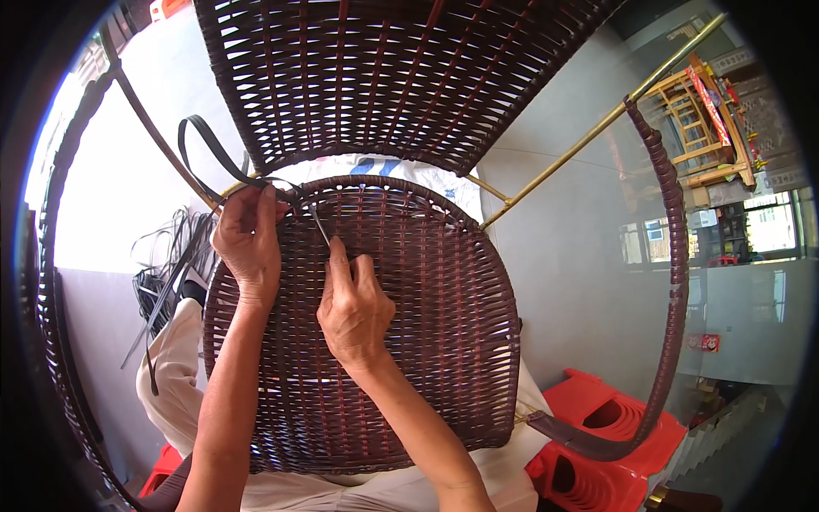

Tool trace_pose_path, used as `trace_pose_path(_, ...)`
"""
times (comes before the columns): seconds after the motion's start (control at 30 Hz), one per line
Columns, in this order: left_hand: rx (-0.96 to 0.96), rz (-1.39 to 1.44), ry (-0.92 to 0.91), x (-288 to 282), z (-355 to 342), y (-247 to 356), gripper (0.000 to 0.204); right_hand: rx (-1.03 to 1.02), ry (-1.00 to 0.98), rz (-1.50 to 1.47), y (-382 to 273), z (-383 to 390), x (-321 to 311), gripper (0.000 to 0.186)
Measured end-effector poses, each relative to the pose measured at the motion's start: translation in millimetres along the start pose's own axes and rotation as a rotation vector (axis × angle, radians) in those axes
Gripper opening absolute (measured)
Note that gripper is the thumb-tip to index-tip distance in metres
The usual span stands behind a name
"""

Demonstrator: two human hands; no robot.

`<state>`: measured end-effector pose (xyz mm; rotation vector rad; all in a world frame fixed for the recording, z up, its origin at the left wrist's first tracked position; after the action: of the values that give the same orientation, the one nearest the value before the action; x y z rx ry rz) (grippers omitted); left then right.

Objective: The person weaves synthetic rattan strips through the frame of a chair using a small screwdriver and cutting the strips with shears.

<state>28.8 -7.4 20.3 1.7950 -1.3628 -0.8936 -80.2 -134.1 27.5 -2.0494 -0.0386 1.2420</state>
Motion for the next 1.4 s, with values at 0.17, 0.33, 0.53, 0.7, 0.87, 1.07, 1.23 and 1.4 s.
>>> trace_pose_path(0.17, 0.008, -0.002, 0.012, 0.9, -1.3, 5.0, 0.009, -0.014, 0.021, 0.006, 0.0, -0.8, -1.0, 0.027)
trace_pose_path(0.33, 0.000, 0.000, 0.014, 0.7, -1.4, 4.3, 0.008, -0.006, 0.044, -0.054, 3.7, 0.3, -1.5, 0.025)
trace_pose_path(0.53, 0.020, 0.012, 0.017, 1.7, -1.5, 6.8, 0.007, -0.014, 0.054, -0.088, 5.4, 1.0, -2.5, 0.024)
trace_pose_path(0.7, 0.027, -0.021, -0.009, 3.4, -0.4, 3.4, 0.007, -0.026, 0.069, -0.120, 6.8, 2.1, -2.9, 0.024)
trace_pose_path(0.87, 0.021, 0.020, -0.016, 5.1, 0.1, -0.3, 0.011, -0.021, 0.071, -0.135, 6.6, 2.1, -4.6, 0.024)
trace_pose_path(1.07, 0.098, -0.181, -0.192, 16.7, -7.3, 6.8, 0.017, -0.030, 0.085, -0.130, 5.8, 1.7, -5.0, 0.024)
trace_pose_path(1.23, -0.024, -0.231, -0.246, 20.1, -7.5, -1.5, 0.016, -0.040, 0.089, -0.123, 5.5, 2.0, -5.6, 0.025)
trace_pose_path(1.4, -0.012, -0.142, -0.215, 21.2, -8.7, -3.1, 0.015, -0.056, 0.093, -0.121, 7.7, 3.5, -3.2, 0.026)
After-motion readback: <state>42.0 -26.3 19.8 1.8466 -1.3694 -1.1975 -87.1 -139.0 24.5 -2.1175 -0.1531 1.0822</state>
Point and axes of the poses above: each hand's wrist, its own z-axis away from the middle knuckle, its own x-axis out of the palm, y = z × x, the point moved 9 cm from there along -z, towards the middle knuckle, and after that the axes turned 13 degrees about x, right-handed, at the moved point
